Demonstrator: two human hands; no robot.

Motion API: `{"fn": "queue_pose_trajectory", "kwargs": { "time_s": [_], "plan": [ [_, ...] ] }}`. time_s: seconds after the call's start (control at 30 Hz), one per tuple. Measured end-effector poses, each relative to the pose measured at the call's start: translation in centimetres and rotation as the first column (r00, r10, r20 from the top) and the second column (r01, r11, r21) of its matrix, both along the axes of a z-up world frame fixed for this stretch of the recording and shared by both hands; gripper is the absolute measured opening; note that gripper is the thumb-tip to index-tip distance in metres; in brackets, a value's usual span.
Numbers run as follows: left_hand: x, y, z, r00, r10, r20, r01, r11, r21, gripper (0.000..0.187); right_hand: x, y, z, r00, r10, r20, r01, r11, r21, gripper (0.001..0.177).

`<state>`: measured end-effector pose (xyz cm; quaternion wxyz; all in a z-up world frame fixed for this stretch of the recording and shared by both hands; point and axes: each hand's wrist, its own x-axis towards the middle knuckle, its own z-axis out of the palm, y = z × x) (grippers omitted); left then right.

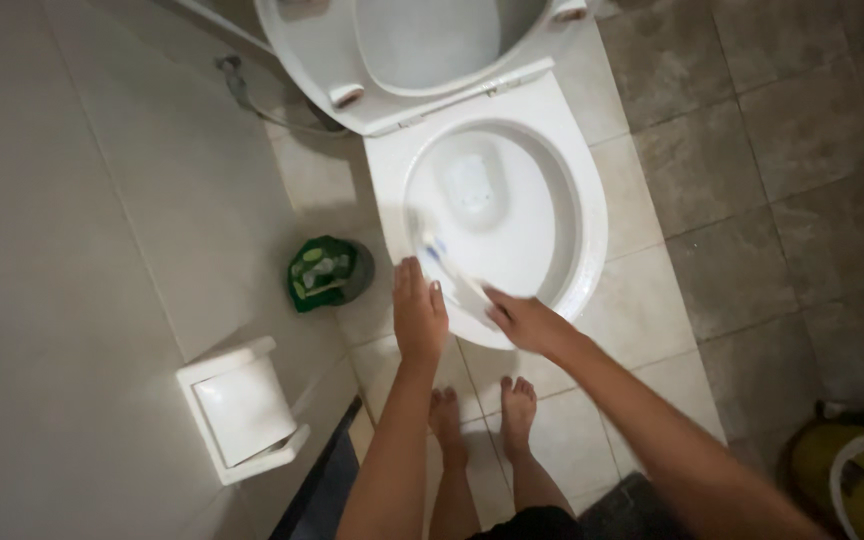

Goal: The person scrubs the inside of a toilet bowl using a toilet brush. They apply cleaning liquid from a bottle onto the brush and continue scrubbing the bowl's interior surfaces.

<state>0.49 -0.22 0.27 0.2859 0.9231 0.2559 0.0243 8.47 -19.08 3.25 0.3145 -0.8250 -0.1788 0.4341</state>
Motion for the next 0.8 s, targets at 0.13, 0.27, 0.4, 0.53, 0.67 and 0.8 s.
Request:
{"fn": "queue_pose_trajectory", "kwargs": {
  "time_s": [0.13,0.27,0.4,0.53,0.67,0.8],
  "plan": [
    [0.8,0.1,0.5,1.000,-0.016,0.017,0.017,1.000,-0.007,0.056,1.2,-9.3,3.5,0.931,0.250,-0.265,-0.305,0.933,-0.191,0.052],
    [1.0,0.4,0.9,0.997,-0.048,0.055,0.046,0.998,0.043,0.057,4.1,-11.0,3.1,0.915,0.317,-0.250,-0.364,0.916,-0.169,0.052],
    [1.4,0.9,0.3,0.999,-0.032,0.041,0.031,0.999,0.016,0.057,2.4,-6.4,-1.4,0.993,0.106,-0.042,-0.098,0.981,0.166,0.049],
    [1.4,1.0,-0.3,0.998,-0.038,0.046,0.037,0.999,0.015,0.057,1.3,1.3,-3.3,0.951,-0.310,-0.015,0.291,0.875,0.387,0.047],
    [1.5,1.9,-0.6,0.989,-0.117,0.094,0.116,0.993,0.021,0.056,2.3,7.4,-2.0,0.625,-0.596,-0.504,0.741,0.657,0.142,0.057],
    [3.0,2.3,-0.1,0.987,-0.146,0.073,0.142,0.988,0.063,0.058,2.5,6.4,-0.4,0.630,-0.582,-0.514,0.729,0.671,0.134,0.058]
  ]
}}
